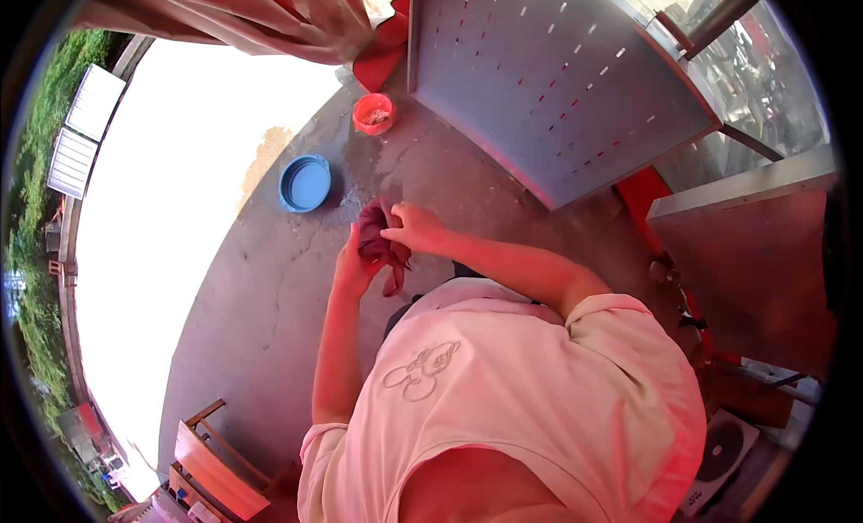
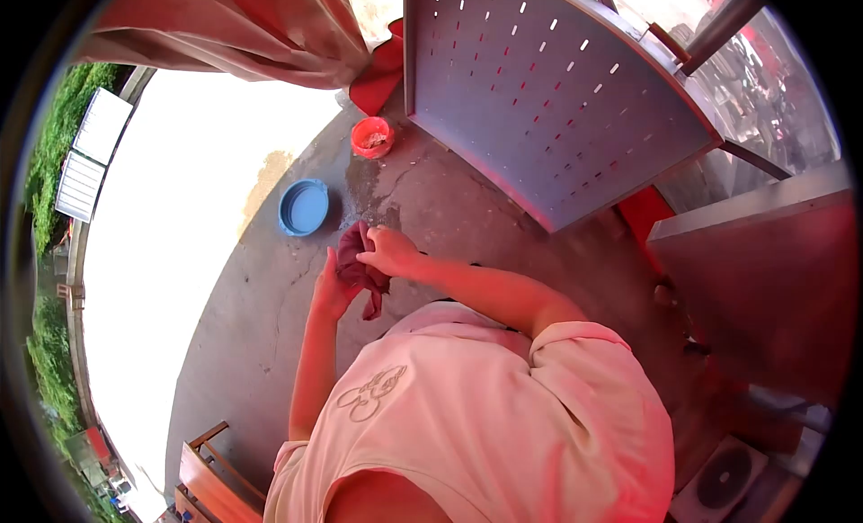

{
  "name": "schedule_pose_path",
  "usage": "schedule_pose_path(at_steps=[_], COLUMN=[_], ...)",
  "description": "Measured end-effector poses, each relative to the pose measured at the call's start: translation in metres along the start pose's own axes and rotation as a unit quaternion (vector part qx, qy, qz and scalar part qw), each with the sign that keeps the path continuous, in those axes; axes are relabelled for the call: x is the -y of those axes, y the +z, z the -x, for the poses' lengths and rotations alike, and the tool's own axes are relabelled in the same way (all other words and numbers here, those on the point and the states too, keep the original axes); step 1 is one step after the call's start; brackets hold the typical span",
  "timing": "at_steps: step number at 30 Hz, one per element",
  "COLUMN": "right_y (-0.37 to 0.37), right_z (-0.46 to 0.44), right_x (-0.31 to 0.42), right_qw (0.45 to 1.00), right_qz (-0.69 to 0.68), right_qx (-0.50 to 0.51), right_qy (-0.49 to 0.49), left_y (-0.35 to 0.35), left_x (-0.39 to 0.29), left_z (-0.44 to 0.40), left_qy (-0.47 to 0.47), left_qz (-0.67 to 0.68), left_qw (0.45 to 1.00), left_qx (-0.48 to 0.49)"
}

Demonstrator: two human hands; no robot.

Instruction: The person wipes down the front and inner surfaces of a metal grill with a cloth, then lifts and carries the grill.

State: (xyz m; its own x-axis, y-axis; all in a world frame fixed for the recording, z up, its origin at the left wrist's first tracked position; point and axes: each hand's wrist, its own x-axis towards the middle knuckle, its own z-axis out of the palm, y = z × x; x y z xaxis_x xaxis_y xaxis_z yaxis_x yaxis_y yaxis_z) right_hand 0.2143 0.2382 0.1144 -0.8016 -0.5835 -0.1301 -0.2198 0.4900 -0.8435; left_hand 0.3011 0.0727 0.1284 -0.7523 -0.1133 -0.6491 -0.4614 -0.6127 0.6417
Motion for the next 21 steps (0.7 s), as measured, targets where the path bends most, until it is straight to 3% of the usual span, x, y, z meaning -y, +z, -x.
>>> schedule_pose_path(at_steps=[2,4,5,6,7,9,11,12,13,14,16,17,18,20,21], right_y=[-0.004,-0.024,-0.045,-0.087,-0.122,-0.146,-0.177,-0.194,-0.208,-0.214,-0.222,-0.229,-0.245,-0.263,-0.27], right_z=[0.016,0.018,0.014,0.011,0.01,-0.001,0.007,0.013,0.014,0.01,0.001,0.004,0.014,0.021,0.03], right_x=[-0.003,-0.015,-0.028,-0.026,-0.032,-0.108,-0.148,-0.157,-0.163,-0.176,-0.197,-0.197,-0.171,-0.162,-0.171], right_qw=[0.99,0.97,0.974,0.93,0.84,0.822,0.746,0.689,0.627,0.657,0.704,0.63,0.55,0.473,0.481], right_qz=[0.044,0.036,-0.135,-0.303,-0.46,-0.534,-0.631,-0.691,-0.746,-0.735,-0.694,-0.758,-0.813,-0.859,-0.859], right_qx=[0.054,0.109,0.161,0.203,0.235,0.065,-0.054,-0.081,-0.105,-0.118,-0.143,-0.149,-0.152,-0.142,-0.132], right_qy=[-0.122,-0.213,-0.084,0.044,0.166,0.184,0.208,0.205,0.199,0.115,-0.048,-0.08,-0.112,-0.133,-0.119], left_y=[0.012,0.033,0.045,0.052,0.071,0.113,0.22,0.225,0.258,0.296,0.346,0.368,0.378,0.383,0.388], left_x=[0.011,0.008,0.005,0.0,-0.003,-0.014,-0.039,-0.033,-0.04,-0.042,-0.034,-0.03,-0.016,0.018,0.017], left_z=[-0.031,-0.052,-0.063,-0.079,-0.091,-0.106,-0.06,-0.08,-0.066,-0.047,-0.051,-0.057,-0.077,-0.13,-0.137], left_qy=[0.012,0.059,0.084,0.115,0.17,0.279,0.173,0.325,0.312,0.295,0.466,0.547,0.542,0.528,0.53], left_qz=[-0.049,-0.086,-0.103,-0.154,-0.233,-0.382,-0.41,-0.56,-0.567,-0.572,-0.601,-0.603,-0.636,-0.697,-0.693], left_qw=[0.998,0.995,0.991,0.981,0.957,0.881,0.896,0.753,0.735,0.713,0.59,0.518,0.483,0.409,0.367], left_qx=[0.041,-0.007,-0.028,-0.029,-0.026,-0.021,0.012,0.119,0.2,0.279,0.271,0.262,0.263,0.261,0.321])
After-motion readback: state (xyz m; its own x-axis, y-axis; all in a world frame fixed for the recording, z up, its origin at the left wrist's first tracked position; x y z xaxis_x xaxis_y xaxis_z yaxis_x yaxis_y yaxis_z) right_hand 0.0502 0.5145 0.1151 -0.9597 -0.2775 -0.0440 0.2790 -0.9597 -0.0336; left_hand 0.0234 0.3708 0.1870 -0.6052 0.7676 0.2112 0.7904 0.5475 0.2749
